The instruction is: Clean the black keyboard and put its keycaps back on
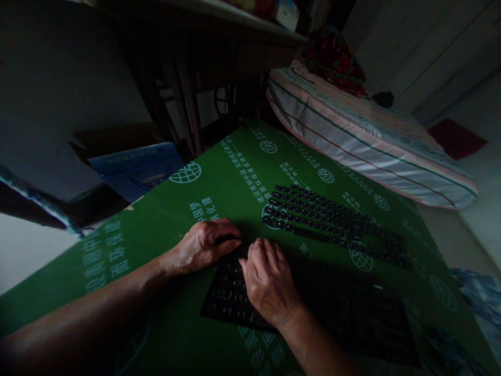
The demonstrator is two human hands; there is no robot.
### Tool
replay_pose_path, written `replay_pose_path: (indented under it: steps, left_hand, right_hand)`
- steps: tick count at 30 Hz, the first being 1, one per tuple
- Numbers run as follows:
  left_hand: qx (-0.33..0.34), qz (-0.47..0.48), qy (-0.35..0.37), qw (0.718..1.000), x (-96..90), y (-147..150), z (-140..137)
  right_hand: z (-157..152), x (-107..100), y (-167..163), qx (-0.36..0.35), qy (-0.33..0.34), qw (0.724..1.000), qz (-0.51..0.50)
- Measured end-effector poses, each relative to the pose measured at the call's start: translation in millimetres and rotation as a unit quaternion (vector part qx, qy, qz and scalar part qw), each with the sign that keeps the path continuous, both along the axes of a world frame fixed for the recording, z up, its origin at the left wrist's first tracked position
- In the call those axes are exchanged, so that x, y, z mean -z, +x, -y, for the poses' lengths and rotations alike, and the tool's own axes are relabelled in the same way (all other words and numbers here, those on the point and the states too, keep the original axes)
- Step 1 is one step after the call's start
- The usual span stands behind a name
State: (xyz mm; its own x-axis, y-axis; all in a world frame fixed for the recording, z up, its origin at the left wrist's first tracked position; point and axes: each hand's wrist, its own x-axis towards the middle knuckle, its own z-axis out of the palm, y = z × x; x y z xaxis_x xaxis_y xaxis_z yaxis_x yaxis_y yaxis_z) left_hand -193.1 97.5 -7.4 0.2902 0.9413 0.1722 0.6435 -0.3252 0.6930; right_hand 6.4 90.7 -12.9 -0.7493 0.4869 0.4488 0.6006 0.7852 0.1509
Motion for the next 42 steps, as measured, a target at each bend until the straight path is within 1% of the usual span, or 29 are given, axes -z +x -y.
replay_pose_path:
  steps: [4, 10, 13, 21, 25, 37, 42]
  left_hand:
    - [0.003, -0.005, 0.006, 1.000, 1.2, -0.5, -0.6]
    - [-0.002, -0.010, 0.017, 1.000, 4.1, -1.3, -1.2]
    - [0.003, -0.008, 0.017, 1.000, 5.3, -1.4, -1.5]
    - [0.001, -0.012, 0.012, 1.000, 3.5, -0.7, -1.4]
    - [-0.006, -0.008, 0.008, 1.000, 1.3, -0.6, -0.9]
    - [-0.014, -0.005, 0.007, 1.000, 1.1, -3.9, -2.3]
    - [-0.011, -0.006, 0.009, 1.000, 1.6, -5.7, -2.9]
  right_hand:
    - [-1.8, 4.5, 0.7, 0.005, -0.007, 0.999, -0.036]
    - [-3.5, 10.1, 3.6, 0.045, -0.019, 0.993, -0.104]
    - [-3.6, 9.3, 5.4, 0.031, -0.019, 0.992, -0.124]
    - [-4.1, 6.0, 4.1, 0.006, -0.018, 0.995, -0.103]
    - [-4.6, 5.0, 3.7, 0.002, -0.017, 0.993, -0.117]
    - [-5.1, 6.0, -1.2, 0.026, -0.030, 0.993, -0.109]
    - [-5.2, 5.3, -3.2, 0.037, -0.039, 0.987, -0.154]
